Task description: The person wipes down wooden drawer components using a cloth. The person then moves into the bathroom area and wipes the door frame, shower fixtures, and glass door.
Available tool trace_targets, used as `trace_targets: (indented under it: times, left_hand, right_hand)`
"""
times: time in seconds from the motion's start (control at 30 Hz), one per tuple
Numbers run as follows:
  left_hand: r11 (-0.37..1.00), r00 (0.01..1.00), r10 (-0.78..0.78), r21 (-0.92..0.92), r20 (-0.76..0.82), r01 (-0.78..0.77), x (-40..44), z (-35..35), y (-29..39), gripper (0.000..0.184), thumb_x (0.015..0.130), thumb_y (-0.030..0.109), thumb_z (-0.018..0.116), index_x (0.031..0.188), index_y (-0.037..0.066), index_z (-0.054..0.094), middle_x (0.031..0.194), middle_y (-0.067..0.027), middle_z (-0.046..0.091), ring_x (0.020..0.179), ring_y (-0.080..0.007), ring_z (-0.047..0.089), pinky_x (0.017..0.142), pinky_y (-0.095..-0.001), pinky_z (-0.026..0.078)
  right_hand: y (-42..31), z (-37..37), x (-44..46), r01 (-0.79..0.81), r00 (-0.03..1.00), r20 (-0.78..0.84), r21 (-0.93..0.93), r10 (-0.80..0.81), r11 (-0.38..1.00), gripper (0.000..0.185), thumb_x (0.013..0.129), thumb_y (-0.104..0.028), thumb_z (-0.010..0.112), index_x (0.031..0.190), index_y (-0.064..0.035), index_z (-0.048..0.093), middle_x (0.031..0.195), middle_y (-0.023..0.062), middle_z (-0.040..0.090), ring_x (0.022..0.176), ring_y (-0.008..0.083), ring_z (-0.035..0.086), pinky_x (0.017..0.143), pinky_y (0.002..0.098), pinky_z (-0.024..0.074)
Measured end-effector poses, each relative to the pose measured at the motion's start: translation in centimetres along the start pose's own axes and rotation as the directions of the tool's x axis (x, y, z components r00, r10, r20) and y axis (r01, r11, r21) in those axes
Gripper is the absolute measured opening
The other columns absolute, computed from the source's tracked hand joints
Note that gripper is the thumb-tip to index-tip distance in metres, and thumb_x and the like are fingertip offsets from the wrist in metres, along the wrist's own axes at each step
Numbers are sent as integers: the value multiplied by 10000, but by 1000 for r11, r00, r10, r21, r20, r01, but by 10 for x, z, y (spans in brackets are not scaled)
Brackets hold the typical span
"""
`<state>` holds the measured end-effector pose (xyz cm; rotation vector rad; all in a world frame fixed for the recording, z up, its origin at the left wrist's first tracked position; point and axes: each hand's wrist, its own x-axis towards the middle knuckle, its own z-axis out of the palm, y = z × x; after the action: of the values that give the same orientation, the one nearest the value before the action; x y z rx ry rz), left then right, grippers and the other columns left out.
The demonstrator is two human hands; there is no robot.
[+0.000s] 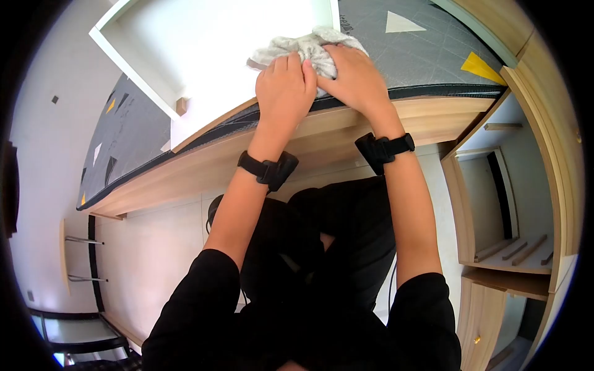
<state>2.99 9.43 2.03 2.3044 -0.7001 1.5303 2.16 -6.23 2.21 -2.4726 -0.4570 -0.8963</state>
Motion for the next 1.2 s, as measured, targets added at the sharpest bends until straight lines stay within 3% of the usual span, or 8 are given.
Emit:
trace_targets:
  times: [0.2, 0.4, 0.5, 0.67, 0.77, 0.93, 1.0, 1.2]
  left_hand:
    - [1000, 998, 18, 19, -53, -17, -4, -2, -3, 236, 895, 200, 584, 730, 31, 587, 680, -124, 589, 647, -296, 611, 561, -398, 478]
    - [991, 996, -91, -103, -5, 90, -8, -26, -14, 251, 895, 214, 601, 703, 54, 594, 633, -88, 580, 582, -280, 600, 524, -376, 473]
    - [987, 992, -118, -102, 39, 121, -14, -46, -26, 238, 896, 208, 602, 708, 62, 598, 645, -77, 587, 586, -275, 602, 528, -379, 473]
    - [952, 965, -240, -168, 108, 256, -27, -81, -61, 224, 909, 202, 591, 839, -2, 649, 818, -145, 676, 723, -322, 653, 644, -406, 522]
    - [947, 966, -258, -198, 2, 254, -40, -92, -91, 211, 885, 168, 606, 751, 5, 610, 778, -175, 658, 784, -360, 659, 712, -419, 533]
    - [803, 811, -506, -183, 293, 567, -56, -132, -130, 238, 921, 185, 568, 838, -26, 639, 875, -249, 676, 892, -392, 660, 781, -454, 521]
    - [852, 867, -444, -193, 226, 487, -66, -125, -140, 240, 924, 181, 563, 846, -32, 642, 876, -257, 675, 891, -399, 658, 787, -452, 519]
    - [912, 933, -354, -193, 68, 361, -73, -121, -134, 246, 900, 146, 589, 910, -89, 658, 900, -266, 684, 919, -415, 664, 844, -456, 515]
  right_hand:
    - [-3, 3, 1, -13, 1000, 1, 0, 13, 1000, 620, 841, -496, 595, 1223, -7, 615, 1230, 213, 627, 1157, 370, 578, 992, 426, 447]
    - [-36, 16, -7, 26, 991, -110, -377, -73, 926, 626, 883, -495, 488, 1204, 23, 628, 1221, 211, 640, 1163, 372, 589, 1003, 426, 443]
    - [-59, 20, -10, 59, 993, -78, -363, -94, 930, 633, 881, -479, 487, 1201, 49, 624, 1212, 210, 645, 1157, 374, 594, 1008, 423, 438]
    - [-109, 33, 4, 171, 985, 53, -345, -162, 923, 686, 880, -472, 466, 1223, 108, 599, 1211, 251, 638, 1140, 389, 610, 964, 417, 468]
    - [-134, 58, 15, 225, 974, 119, -345, -195, 911, 683, 886, -464, 459, 1205, 122, 601, 1198, 265, 638, 1126, 408, 613, 952, 430, 475]
    - [-175, 98, 30, 298, 954, 101, -306, -281, 904, 676, 897, -448, 441, 1199, 138, 593, 1178, 273, 641, 1101, 418, 617, 952, 446, 473]
    - [-176, 98, 32, 353, 932, 17, -272, -363, 895, 572, 882, -412, 511, 1053, 112, 661, 1113, 258, 665, 1056, 394, 639, 892, 427, 503]
    - [-179, 82, 28, 357, 934, 54, -193, -353, 914, 541, 861, -415, 572, 1057, 78, 678, 1018, 207, 705, 1000, 325, 673, 840, 397, 525]
